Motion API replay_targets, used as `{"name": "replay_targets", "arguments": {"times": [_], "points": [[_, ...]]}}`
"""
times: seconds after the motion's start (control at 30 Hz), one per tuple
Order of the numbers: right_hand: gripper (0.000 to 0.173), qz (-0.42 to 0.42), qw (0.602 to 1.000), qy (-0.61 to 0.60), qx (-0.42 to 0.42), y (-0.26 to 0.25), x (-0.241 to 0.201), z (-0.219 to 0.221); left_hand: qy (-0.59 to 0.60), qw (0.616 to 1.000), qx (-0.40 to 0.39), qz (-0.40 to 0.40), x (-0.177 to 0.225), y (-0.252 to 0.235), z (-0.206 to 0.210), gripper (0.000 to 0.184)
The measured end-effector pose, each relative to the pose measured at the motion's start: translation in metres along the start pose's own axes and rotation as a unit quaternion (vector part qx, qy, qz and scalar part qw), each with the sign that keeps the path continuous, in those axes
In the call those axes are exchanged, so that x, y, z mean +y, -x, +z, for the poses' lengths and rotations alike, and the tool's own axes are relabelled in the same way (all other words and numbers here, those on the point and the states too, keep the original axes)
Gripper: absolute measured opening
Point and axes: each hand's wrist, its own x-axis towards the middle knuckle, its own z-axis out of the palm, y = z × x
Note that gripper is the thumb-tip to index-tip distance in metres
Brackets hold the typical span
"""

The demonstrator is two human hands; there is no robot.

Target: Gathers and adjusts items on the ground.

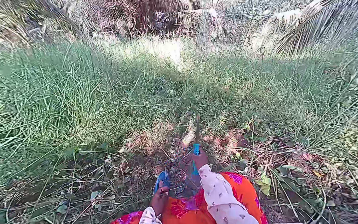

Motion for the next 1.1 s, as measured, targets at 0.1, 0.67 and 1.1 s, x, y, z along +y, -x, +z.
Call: {"name": "replay_targets", "arguments": {"times": [0.1, 0.67, 1.1], "points": [[0.053, 0.011, 0.990, -0.106, 0.092, -0.011, 0.011, -0.012, -0.025, 1.000, -0.003, -0.006, 0.001, -0.001, -0.002, 0.036], [0.008, 0.155, 0.900, -0.405, 0.024, -0.007, 0.033, -0.010, -0.005, 0.999, 0.051, -0.016, 0.013, 0.024, -0.005, 0.030], [0.021, 0.201, 0.942, -0.267, -0.018, -0.016, 0.047, 0.011, 0.010, 0.998, 0.058, 0.008, 0.019, 0.038, -0.001, 0.037]]}}
